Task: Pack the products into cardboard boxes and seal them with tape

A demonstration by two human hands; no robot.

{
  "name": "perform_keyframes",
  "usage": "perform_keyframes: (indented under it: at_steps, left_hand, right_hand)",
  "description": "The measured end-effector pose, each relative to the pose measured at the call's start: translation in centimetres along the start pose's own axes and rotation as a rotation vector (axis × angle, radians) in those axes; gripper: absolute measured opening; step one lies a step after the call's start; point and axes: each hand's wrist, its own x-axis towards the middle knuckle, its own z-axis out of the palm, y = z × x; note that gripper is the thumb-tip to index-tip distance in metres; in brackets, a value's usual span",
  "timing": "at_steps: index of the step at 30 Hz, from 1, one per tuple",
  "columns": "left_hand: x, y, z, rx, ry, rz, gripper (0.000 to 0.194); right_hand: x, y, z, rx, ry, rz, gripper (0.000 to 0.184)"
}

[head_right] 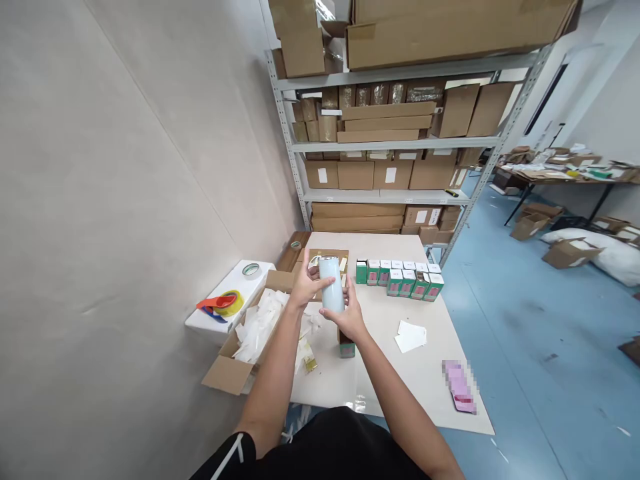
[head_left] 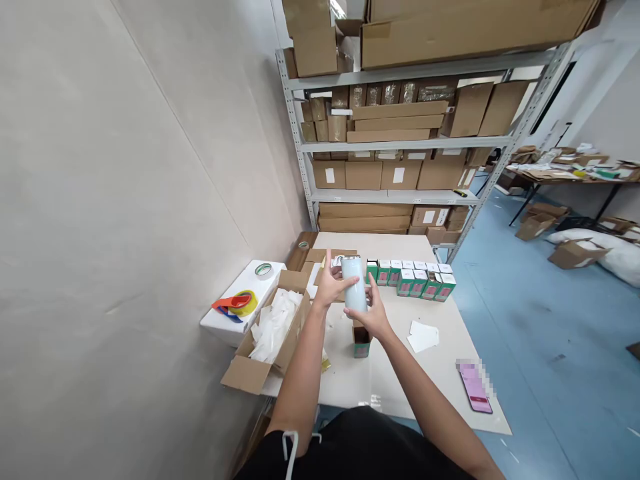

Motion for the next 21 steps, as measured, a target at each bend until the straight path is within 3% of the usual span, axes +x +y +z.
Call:
perform_keyframes:
  at_steps: [5, 11, 17, 21]
  left_hand:
    - [0.3, -0.9, -0.9, -0.162, -0.094, -0.011, 0.144]
    - [0.4, -2.0, -2.7, -0.061, 0.024, -0.016, 0.141]
    - [0.6, -2.0, -4.4, -0.107, 0.021, -0.027, 0.129]
    - [1.1, -1.7, -5.1, 0.036, 0.027, -0.034, 0.117]
  right_hand:
    - [0.7, 0.8, 0.8, 0.161, -0.126, 0.063, 0.113]
    - [1.6, 1.6, 2.8, -0.041, 0.016, 0.045, 0.129]
    - [1.5, 1.9, 3.4, 0.075, -0.189, 0.120, 0.128]
    - [0.8, 2.0, 3.3, -0.088, -0.075, 0.107, 0.132]
